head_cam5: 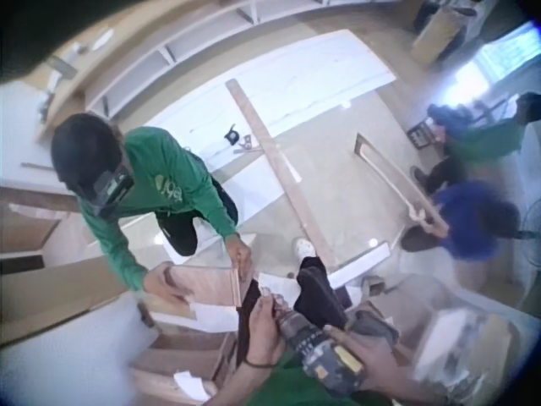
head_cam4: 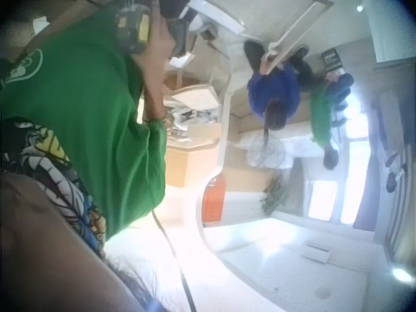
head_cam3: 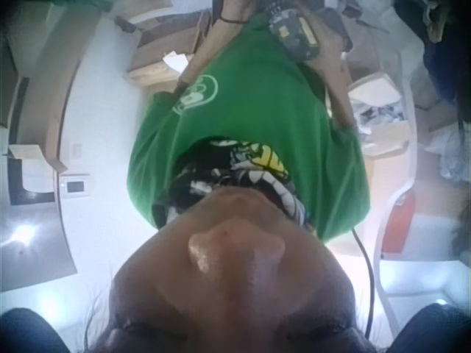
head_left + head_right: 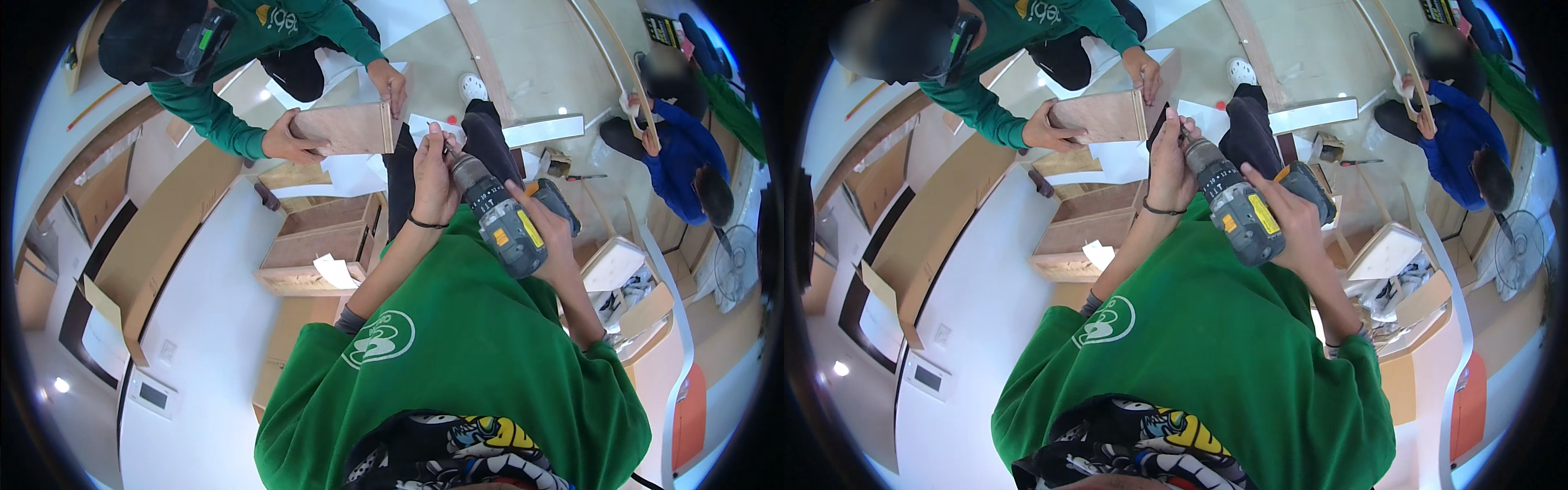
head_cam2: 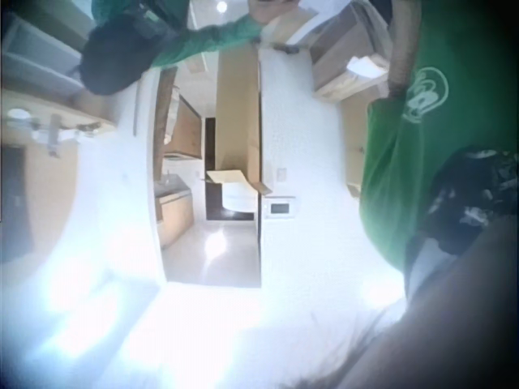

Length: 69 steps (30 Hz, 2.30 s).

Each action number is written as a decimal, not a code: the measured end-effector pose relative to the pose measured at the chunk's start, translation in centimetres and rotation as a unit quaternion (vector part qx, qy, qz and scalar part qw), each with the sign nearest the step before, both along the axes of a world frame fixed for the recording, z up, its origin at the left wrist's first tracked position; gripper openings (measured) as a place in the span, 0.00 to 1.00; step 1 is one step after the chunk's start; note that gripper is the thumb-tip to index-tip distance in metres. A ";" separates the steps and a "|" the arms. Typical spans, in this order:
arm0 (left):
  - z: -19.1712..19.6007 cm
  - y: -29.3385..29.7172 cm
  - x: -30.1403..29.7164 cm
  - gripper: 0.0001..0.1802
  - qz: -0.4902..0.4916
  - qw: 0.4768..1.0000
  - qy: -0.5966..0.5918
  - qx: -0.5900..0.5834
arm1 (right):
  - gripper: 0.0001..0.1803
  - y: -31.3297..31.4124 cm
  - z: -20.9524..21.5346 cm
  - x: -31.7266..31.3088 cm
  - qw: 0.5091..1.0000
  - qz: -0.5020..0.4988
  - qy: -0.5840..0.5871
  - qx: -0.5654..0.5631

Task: The person uses a cordless drill to drive screws into wooden panels while another person holds the pieces in place. They assemble a wooden structure on the floor, repeatedly positioning panels and fastening them together.

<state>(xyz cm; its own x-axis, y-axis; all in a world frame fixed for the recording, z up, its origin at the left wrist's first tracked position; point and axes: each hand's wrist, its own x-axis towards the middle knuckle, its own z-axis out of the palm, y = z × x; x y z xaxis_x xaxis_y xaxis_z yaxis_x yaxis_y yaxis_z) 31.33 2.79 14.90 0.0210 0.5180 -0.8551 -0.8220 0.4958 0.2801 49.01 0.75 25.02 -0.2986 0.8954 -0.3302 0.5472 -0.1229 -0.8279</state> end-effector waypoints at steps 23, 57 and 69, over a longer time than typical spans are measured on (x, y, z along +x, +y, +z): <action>-13.6 -1.8 -1.3 0.13 -0.030 0.979 0.201 0.032 | 0.16 -2.5 -26.2 1.8 0.767 -0.175 0.434 -0.439; -17.0 -1.6 -4.0 0.14 -0.028 0.967 0.251 0.004 | 0.18 -2.7 -32.7 -1.6 0.746 -0.128 0.489 -0.435; -17.2 -1.5 -3.4 0.12 0.039 0.971 0.234 0.026 | 0.15 -2.7 -33.4 -1.5 0.744 -0.090 0.484 -0.452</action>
